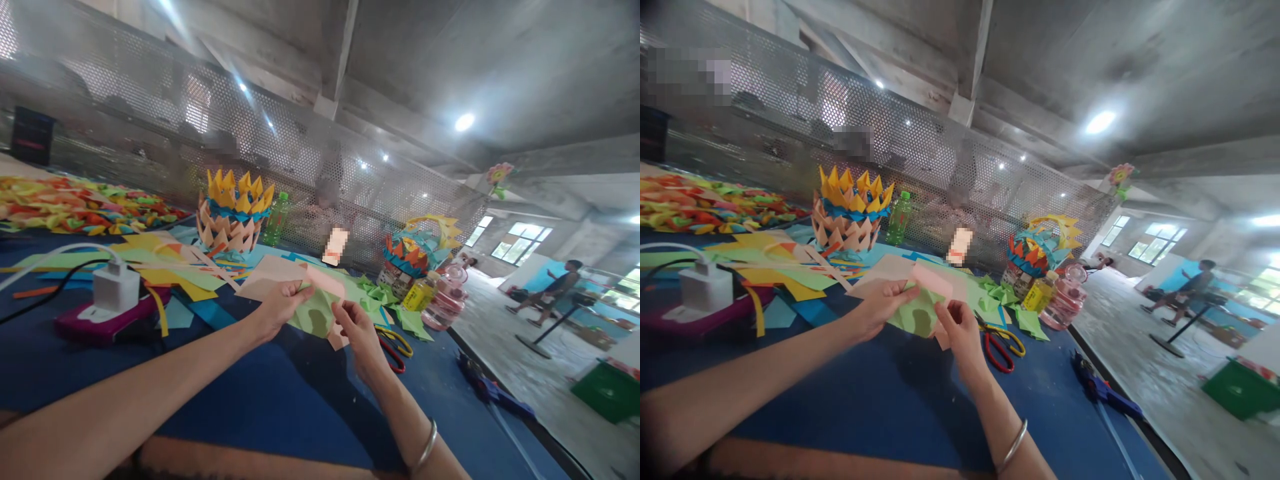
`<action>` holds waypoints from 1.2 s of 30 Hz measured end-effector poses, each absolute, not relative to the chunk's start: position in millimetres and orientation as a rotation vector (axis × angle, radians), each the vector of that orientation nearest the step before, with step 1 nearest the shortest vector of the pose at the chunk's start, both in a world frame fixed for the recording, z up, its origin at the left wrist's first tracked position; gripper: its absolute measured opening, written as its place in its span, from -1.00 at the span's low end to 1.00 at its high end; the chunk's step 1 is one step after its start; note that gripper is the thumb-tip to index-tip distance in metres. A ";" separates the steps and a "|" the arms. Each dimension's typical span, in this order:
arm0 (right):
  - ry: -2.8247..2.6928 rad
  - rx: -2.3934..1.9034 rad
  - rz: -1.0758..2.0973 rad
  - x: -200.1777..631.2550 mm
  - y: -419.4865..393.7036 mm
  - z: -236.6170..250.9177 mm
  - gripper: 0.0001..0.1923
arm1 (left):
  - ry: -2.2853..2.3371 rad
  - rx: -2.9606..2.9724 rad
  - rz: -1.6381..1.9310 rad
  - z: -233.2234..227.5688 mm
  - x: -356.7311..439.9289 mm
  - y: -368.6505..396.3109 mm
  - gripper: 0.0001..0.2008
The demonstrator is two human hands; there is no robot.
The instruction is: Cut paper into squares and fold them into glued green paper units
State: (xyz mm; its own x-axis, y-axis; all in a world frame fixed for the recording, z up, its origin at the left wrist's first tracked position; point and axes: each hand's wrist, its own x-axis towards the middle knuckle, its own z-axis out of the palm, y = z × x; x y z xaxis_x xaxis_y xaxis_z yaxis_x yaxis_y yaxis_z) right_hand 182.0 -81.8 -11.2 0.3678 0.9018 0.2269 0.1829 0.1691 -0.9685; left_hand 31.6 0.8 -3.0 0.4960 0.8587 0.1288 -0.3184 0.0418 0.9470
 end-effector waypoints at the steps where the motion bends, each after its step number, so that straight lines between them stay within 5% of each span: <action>1: -1.087 -1.280 0.791 182.0 -82.7 -9.2 -0.60 | 0.554 1.223 0.949 -2.3 31.5 -0.4 -0.68; 5: -1.037 -1.080 1.008 183.0 -83.6 -6.0 -0.62 | 0.505 1.271 0.796 -1.9 30.8 -3.3 -0.67; 15: -1.044 -1.093 0.790 190.3 -78.0 -15.2 -0.74 | 0.478 1.278 0.734 -1.3 29.7 1.7 -0.57; 24: -0.852 -0.978 0.980 191.7 -80.8 -3.5 -0.74 | 0.447 1.351 0.473 -4.6 18.9 7.4 -0.62; 36: -0.898 -1.101 0.629 247.6 -85.2 15.1 -0.63 | 0.519 1.443 0.426 -8.5 13.7 17.3 -0.73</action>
